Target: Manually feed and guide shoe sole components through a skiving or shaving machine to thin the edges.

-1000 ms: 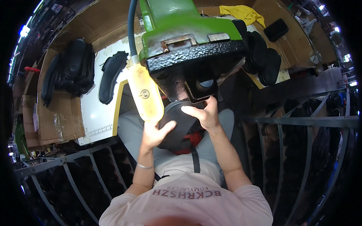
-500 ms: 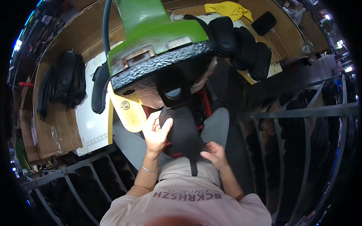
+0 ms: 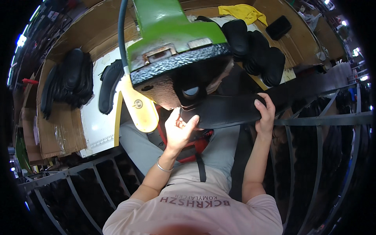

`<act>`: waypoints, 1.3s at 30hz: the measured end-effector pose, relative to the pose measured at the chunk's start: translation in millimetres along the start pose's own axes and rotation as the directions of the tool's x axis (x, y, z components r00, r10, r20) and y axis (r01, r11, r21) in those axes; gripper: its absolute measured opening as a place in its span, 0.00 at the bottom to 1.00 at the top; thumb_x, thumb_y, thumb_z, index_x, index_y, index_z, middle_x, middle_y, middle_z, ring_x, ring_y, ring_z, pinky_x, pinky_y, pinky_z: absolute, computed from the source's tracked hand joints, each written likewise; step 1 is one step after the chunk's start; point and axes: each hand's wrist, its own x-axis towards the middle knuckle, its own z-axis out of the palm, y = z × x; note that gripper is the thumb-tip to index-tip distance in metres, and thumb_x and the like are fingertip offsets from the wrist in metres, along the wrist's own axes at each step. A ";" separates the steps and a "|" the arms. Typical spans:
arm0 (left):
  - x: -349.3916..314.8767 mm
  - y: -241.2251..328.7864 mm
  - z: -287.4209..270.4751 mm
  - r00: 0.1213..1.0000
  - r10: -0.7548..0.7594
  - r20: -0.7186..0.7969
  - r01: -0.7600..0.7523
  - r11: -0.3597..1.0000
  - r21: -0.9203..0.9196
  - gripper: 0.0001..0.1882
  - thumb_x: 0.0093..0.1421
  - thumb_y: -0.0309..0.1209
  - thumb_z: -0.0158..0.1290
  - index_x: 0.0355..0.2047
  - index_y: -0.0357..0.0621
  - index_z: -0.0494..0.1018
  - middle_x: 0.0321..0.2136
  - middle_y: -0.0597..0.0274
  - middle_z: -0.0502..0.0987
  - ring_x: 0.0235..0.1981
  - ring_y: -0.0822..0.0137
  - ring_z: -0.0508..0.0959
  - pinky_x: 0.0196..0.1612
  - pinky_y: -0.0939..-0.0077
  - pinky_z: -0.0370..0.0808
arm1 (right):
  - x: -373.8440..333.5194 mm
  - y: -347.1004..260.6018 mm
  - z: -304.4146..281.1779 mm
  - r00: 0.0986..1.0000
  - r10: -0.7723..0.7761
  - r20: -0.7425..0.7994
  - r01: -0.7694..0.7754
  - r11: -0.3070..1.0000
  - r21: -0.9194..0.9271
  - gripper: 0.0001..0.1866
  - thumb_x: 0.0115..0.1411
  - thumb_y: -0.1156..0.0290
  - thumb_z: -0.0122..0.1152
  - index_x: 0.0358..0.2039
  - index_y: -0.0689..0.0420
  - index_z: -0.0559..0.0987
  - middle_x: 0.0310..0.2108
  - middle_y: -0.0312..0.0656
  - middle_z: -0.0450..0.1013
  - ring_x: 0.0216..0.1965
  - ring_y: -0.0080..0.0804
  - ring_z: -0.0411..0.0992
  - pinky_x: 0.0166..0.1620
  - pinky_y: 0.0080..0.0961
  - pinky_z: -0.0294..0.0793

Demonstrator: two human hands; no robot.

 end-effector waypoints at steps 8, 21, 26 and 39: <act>14.0 6.6 -3.2 0.959 0.237 -0.154 -0.209 0.961 0.182 0.07 0.56 0.27 0.57 0.29 0.34 0.76 0.18 0.72 0.72 0.20 0.82 0.67 0.19 0.81 0.61 | -46.5 80.8 -34.9 0.969 0.196 0.152 -0.213 0.971 0.104 0.19 0.52 0.78 0.58 0.46 0.64 0.69 0.40 0.39 0.71 0.41 0.24 0.69 0.47 0.20 0.68; -3.6 0.8 -16.8 0.970 0.169 -0.177 -0.191 0.974 -0.118 0.07 0.55 0.22 0.57 0.35 0.34 0.75 0.28 0.68 0.75 0.28 0.79 0.71 0.31 0.87 0.70 | -34.9 49.4 -4.7 0.990 0.102 0.098 -0.110 0.991 0.083 0.11 0.50 0.78 0.61 0.35 0.61 0.73 0.28 0.31 0.69 0.29 0.16 0.66 0.34 0.14 0.67; 15.3 13.1 -4.0 0.928 0.357 -0.109 -0.334 0.925 0.183 0.09 0.49 0.25 0.62 0.31 0.36 0.77 0.21 0.62 0.76 0.22 0.70 0.74 0.28 0.79 0.71 | -76.3 121.2 -26.0 0.922 0.377 0.091 -0.385 0.919 0.086 0.18 0.51 0.81 0.60 0.43 0.60 0.71 0.34 0.36 0.71 0.30 0.19 0.68 0.31 0.14 0.68; 4.1 2.3 -18.3 0.956 0.213 -0.202 -0.239 0.964 -0.113 0.10 0.49 0.19 0.60 0.34 0.30 0.76 0.28 0.56 0.80 0.28 0.71 0.79 0.35 0.79 0.75 | -77.8 45.4 -7.3 0.963 0.222 -0.150 -0.213 0.974 0.070 0.24 0.54 0.72 0.56 0.52 0.60 0.64 0.33 0.46 0.73 0.21 0.34 0.73 0.09 0.22 0.65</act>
